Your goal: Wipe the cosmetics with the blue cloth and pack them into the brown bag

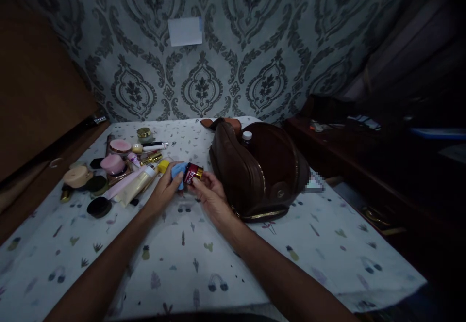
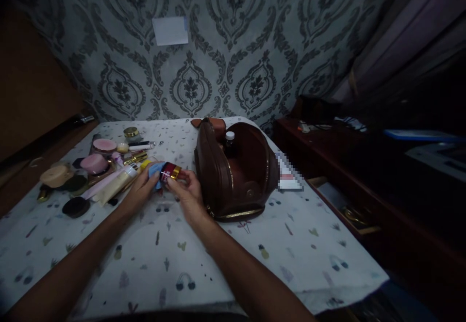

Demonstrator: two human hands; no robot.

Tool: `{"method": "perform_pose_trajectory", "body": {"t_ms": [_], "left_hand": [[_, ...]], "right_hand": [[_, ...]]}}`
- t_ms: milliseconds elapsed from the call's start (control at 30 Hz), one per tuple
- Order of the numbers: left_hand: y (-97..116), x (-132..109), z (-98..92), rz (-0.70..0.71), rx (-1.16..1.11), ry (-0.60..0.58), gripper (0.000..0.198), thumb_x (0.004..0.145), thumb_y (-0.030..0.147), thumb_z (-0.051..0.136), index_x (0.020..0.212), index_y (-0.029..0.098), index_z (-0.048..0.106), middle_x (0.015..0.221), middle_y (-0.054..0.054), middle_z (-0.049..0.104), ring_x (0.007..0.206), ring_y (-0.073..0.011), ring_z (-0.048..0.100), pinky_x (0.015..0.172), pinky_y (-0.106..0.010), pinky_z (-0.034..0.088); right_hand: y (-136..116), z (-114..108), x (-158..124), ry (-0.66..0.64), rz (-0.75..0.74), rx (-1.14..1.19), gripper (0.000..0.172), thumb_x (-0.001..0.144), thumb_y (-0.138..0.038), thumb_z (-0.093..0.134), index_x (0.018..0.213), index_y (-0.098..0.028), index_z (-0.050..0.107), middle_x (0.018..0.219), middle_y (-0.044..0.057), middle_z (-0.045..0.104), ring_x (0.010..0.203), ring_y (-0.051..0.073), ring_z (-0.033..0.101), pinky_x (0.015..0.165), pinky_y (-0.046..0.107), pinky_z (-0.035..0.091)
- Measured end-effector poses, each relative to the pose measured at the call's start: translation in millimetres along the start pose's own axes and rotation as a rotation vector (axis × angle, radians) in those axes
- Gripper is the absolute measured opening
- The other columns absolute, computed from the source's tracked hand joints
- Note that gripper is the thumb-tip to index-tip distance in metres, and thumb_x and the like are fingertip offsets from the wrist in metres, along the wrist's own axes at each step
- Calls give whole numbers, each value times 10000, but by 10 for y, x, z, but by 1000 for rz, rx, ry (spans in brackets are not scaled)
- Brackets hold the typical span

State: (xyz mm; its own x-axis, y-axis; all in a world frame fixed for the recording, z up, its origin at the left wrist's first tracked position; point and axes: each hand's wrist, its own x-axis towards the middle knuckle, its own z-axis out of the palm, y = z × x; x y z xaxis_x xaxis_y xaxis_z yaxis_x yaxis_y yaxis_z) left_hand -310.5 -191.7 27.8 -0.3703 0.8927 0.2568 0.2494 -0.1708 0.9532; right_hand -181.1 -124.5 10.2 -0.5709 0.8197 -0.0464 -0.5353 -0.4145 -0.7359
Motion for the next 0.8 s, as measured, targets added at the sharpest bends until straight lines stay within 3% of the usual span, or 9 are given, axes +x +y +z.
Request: {"method": "perform_pose_trajectory", "body": {"t_ms": [167,333,533,667,800], "left_hand": [[29,13,45,-108,-163,-11,529,787,640,644,995,158,578,712,8,582,550,-123,536,460,-230,462],[-11,16,27,-318,-293,-37,604,629,723,721,806,168,561,578,30,553,474,-113,521,404,-204,384],[59,-21,35,-449,-229,-79,600,651,779,633,686,185,558,489,13,514,406,-113,462,372,-208,283],[181,-22,58,-435,-37,-75,609,666,806,559,609,200,534,474,6,508,410,-124,440,390,-237,315],[264,3,37,-262,144,29,565,654,761,604,611,198,588,560,-22,591,556,-179,535,499,-276,439]], "right_hand": [[-13,-25,17,-12,-177,-290,528,586,-316,853,1004,-224,544,1025,8,629,772,125,638,725,268,550],[13,-49,-15,-25,-372,-618,512,651,-276,794,1087,-222,530,1065,49,633,921,189,628,809,324,532],[-16,-64,-54,-34,-568,-855,467,712,-278,750,1136,-217,564,1088,58,627,1007,217,605,873,355,519],[-36,-60,-83,-45,-575,-864,464,726,-265,743,1147,-208,556,1080,51,646,1018,210,615,911,349,507],[-23,-34,-127,-48,-557,-835,470,747,-295,728,1168,-206,540,1074,45,647,993,197,628,893,329,515]]}}
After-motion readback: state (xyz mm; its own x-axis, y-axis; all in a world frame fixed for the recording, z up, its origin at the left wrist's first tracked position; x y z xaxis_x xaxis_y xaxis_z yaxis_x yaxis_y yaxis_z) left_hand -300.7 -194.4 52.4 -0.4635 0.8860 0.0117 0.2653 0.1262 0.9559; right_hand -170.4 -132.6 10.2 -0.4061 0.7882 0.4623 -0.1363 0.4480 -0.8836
